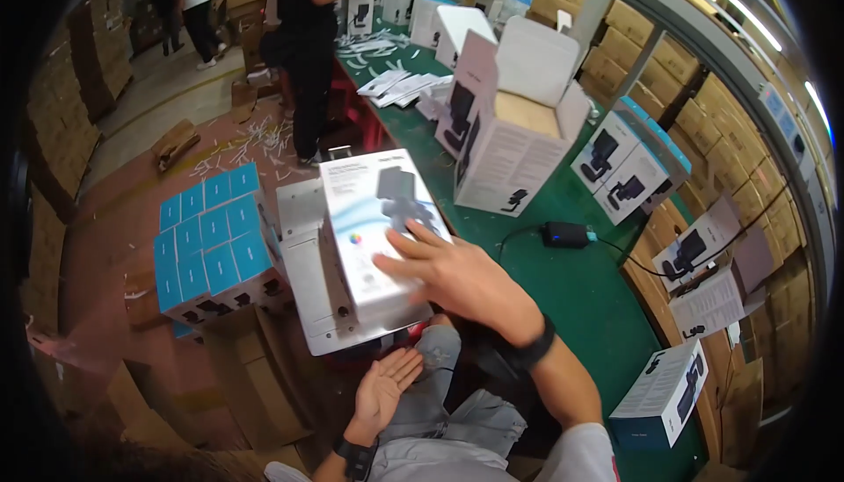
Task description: The person peels a sticker from a dispenser, applies it to a microphone box, and presses it down by hand. They repeat this process for several boxes, turning each over to inspect it before setting it aside on the table.
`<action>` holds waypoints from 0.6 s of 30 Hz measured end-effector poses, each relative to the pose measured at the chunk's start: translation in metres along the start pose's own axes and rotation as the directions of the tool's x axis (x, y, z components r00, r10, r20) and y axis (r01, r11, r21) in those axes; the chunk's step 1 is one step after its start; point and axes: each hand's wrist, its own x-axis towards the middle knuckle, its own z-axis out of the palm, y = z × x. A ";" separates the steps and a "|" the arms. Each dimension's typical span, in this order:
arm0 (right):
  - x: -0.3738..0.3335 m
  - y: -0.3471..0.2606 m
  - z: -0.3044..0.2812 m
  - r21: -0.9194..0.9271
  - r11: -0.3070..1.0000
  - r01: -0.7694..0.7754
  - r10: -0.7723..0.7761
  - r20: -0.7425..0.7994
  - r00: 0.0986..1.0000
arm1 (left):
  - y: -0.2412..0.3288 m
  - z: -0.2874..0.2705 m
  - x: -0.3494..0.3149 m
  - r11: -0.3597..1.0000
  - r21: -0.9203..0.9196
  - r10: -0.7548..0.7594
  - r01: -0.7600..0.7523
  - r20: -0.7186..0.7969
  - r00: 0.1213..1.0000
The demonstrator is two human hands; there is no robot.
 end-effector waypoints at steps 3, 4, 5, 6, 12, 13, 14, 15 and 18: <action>0.008 0.006 0.005 0.068 0.995 0.068 -0.067 -0.025 0.997 | -0.002 -0.007 0.022 0.994 -0.054 -0.094 0.092 -0.042 0.995; -0.003 0.001 0.005 0.074 0.994 0.080 -0.077 -0.037 0.996 | -0.005 -0.011 0.025 0.996 -0.041 -0.084 0.082 -0.049 0.995; -0.027 -0.009 0.005 0.076 0.994 0.077 -0.076 -0.020 0.997 | -0.014 -0.016 0.030 0.995 -0.081 -0.067 0.060 -0.097 0.993; -0.049 -0.018 0.006 0.075 0.994 0.082 -0.081 -0.004 0.997 | -0.021 -0.021 0.037 0.993 -0.119 -0.044 0.027 -0.145 0.989; -0.211 -0.047 0.016 0.239 0.971 0.003 -0.001 -0.005 1.000 | -0.042 0.008 0.033 0.990 -0.140 -0.042 0.032 -0.070 0.997; -0.228 -0.047 0.018 0.242 0.970 0.015 -0.013 -0.010 1.000 | -0.044 0.008 0.040 0.990 -0.135 -0.038 0.031 -0.048 0.998; -0.241 -0.055 0.013 0.349 0.930 -0.113 0.163 -0.119 0.979 | -0.044 0.018 0.044 0.991 -0.130 -0.047 0.043 -0.027 0.999; -0.249 -0.058 0.011 0.464 0.858 -0.220 0.344 -0.203 0.917 | -0.047 0.021 0.041 0.990 -0.126 -0.056 0.055 -0.005 0.998; -0.229 -0.060 0.011 0.496 0.839 -0.224 0.442 -0.379 0.813 | -0.049 0.038 0.040 0.990 -0.107 -0.083 0.091 0.076 0.994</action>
